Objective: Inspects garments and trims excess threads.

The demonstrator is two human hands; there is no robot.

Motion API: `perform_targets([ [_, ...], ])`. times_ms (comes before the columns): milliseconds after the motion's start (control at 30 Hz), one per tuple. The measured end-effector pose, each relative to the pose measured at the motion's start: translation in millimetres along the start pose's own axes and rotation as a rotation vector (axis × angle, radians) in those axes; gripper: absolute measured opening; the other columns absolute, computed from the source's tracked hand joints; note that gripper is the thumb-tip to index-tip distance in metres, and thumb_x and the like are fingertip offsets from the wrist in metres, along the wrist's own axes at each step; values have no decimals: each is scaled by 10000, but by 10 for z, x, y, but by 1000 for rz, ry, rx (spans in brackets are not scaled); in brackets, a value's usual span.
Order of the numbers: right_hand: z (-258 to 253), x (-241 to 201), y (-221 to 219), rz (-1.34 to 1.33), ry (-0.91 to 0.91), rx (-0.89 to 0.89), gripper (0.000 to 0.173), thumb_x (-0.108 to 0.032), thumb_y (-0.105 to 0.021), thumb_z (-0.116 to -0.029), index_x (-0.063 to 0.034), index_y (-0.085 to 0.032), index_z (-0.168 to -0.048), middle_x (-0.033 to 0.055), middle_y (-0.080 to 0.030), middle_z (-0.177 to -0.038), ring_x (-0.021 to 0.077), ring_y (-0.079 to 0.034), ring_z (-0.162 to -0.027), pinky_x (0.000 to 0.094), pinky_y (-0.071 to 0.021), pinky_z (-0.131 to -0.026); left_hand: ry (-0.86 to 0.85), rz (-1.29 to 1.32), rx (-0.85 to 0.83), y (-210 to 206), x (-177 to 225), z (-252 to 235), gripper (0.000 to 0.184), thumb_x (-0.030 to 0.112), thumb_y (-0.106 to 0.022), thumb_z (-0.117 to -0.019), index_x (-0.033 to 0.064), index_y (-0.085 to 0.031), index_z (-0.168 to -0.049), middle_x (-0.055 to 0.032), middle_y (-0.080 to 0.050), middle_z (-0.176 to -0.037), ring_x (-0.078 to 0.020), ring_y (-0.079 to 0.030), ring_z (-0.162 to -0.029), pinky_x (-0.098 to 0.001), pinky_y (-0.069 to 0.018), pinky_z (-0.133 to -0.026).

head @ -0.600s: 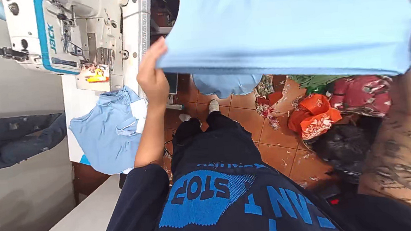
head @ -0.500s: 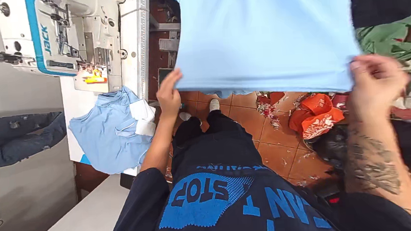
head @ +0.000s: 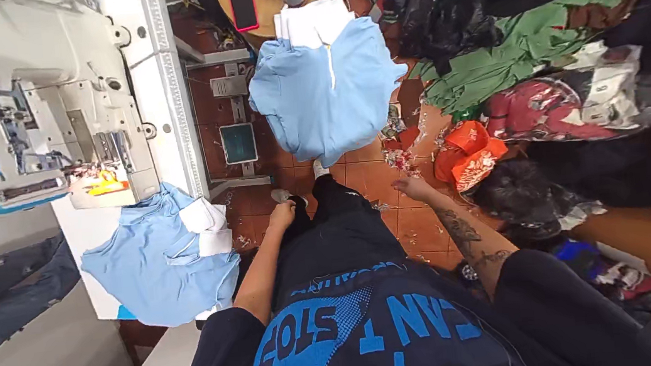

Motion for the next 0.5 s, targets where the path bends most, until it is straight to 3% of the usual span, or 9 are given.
perform_targets([
  [167, -194, -322, 403, 49, 79, 86, 347, -160, -472, -1089, -9, -627, -1361, 296, -640, -1314, 482, -581, -1267, 662, -392, -1081, -37, 167, 76, 388, 30, -140, 377, 169, -446, -1091, -14, -577, -1393, -248, -603, -1386, -376, -555, -1337, -532, -395, -1155],
  [267, -205, -568, 664, 6, 124, 171, 344, -146, -464, -1087, -4, -633, -1351, 284, -648, -1307, 463, -594, -1254, 644, -401, -1079, -32, 321, 158, 787, -1, -352, 396, 159, -421, -1098, -43, -532, -1420, -255, -611, -1362, -364, -603, -1272, -500, -451, -1109],
  [433, -360, -712, 660, -122, 103, 181, 343, -144, -445, -1095, 17, -611, -1348, 261, -671, -1265, 397, -670, -1137, 576, -478, -1022, 17, 949, 450, 1624, 85, -952, 405, 179, -375, -1126, -62, -458, -1442, -245, -626, -1319, -292, -680, -1095, -415, -543, -959],
  [500, -445, -677, 548, -189, 104, 149, 344, -155, -455, -1097, 31, -606, -1343, 255, -663, -1279, 365, -684, -1113, 539, -506, -1009, -52, 1107, 516, 1872, 251, -1266, 425, 193, -384, -1124, -68, -428, -1457, -252, -609, -1340, -283, -672, -1108, -403, -543, -961],
])
Point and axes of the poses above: each hand's wrist, its own z-axis away from the middle knuckle, its own y-axis out of the back of the hand, x = y × z, the point moved 5 cm from there along -z, towards the middle knuckle
